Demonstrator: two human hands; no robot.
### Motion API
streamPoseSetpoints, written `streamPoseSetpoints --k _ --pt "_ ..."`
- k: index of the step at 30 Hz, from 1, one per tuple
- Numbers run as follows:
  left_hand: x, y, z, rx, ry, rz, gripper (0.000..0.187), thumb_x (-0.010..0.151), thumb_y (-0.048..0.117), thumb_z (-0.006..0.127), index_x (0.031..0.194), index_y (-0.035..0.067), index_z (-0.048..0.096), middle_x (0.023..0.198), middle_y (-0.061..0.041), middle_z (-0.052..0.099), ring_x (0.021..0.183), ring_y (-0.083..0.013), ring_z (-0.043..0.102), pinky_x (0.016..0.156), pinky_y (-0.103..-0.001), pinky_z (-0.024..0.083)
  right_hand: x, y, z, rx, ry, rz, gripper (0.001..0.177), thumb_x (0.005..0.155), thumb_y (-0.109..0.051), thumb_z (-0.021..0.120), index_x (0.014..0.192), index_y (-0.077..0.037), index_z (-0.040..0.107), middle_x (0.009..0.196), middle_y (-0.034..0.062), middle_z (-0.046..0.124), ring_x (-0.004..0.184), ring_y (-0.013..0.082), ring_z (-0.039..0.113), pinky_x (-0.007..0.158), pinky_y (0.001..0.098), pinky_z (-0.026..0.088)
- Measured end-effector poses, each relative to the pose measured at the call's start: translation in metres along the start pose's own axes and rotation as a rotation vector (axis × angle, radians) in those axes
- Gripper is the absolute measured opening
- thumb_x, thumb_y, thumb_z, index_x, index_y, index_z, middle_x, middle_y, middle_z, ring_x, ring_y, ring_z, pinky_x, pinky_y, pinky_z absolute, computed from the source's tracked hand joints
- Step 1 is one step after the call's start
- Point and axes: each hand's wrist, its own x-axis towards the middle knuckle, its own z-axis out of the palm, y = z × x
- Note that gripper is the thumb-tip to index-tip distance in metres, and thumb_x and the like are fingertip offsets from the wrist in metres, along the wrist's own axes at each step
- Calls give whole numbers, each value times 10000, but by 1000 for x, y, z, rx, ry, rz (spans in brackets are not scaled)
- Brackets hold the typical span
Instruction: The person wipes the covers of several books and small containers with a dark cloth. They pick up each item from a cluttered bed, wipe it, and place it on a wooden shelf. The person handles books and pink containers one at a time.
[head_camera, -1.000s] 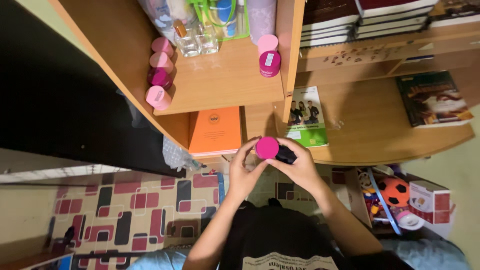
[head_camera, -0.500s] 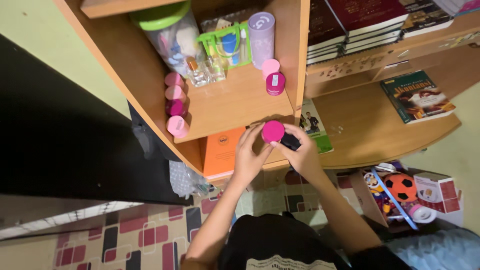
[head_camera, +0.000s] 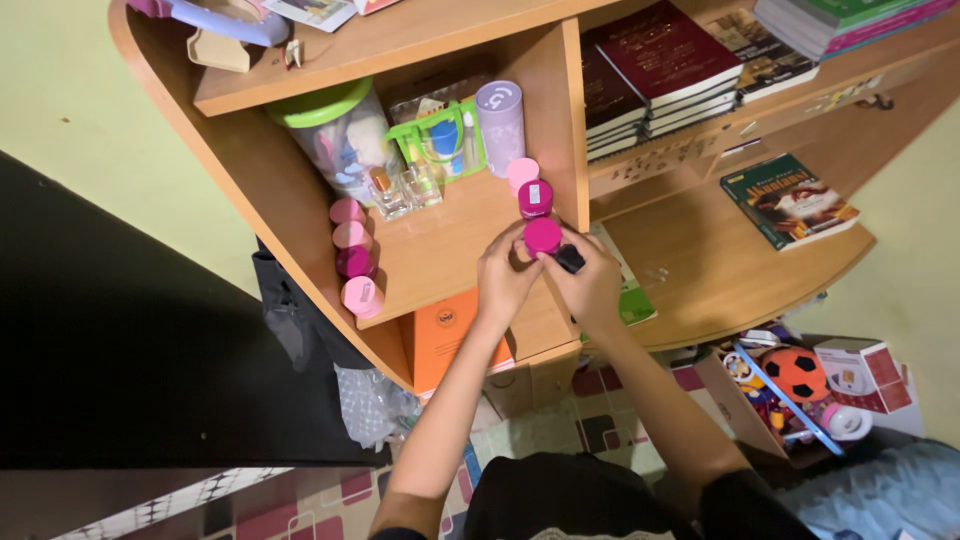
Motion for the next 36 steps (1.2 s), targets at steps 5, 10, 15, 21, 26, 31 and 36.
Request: streamPoseSetpoints --k 5,10,15,21,26,31,36 --pt "11 -12 2 39 -48 28 587 706 14 854 1260 14 660 1214 -187 713 1093 -324 710 952 -377 567 -2 -2 5 -83 23 23 441 839 -200 839 1242 -77 711 1010 149 757 900 276 760 770 360 580" --pt "14 -16 5 58 -52 -21 599 694 30 870 1260 22 674 1085 -159 658 944 -266 690 862 -343 578 -5 4 10 -258 42 24 459 844 -249 828 1270 -124 711 958 167 744 841 338 730 712 414 561" --pt "11 -14 7 -6 -8 -46 620 711 134 912 1269 32 661 1039 -93 686 921 -207 681 852 -324 571 -11 16 9 -270 68 -15 410 888 -220 799 1276 -126 703 980 149 747 860 325 730 729 409 563" --pt "13 -8 12 61 27 21 551 697 191 944 1142 14 671 1036 -128 663 933 -253 665 857 -366 556 -18 24 7 -241 112 -85 371 924 -181 752 1285 -122 694 1023 122 754 916 301 732 772 390 568" --pt "14 -9 18 87 43 9 536 702 184 933 1130 11 660 1049 -145 672 949 -268 671 865 -379 556 -17 24 5 -313 85 -18 358 913 -223 779 1256 -140 716 887 104 744 792 300 715 698 404 552" --pt "18 -19 17 -15 -60 47 552 769 111 859 1255 5 620 1146 -145 692 985 -241 707 900 -344 568 -15 25 5 -347 67 -36 372 926 -268 774 1277 -168 706 803 82 733 680 287 700 604 399 530" --pt "13 -20 16 -27 -48 76 553 807 36 790 1321 -18 592 1293 -214 622 1057 -256 677 931 -340 564 -14 30 7 -466 36 -76 415 915 -328 774 1298 -181 706 763 94 713 626 289 679 569 398 519"
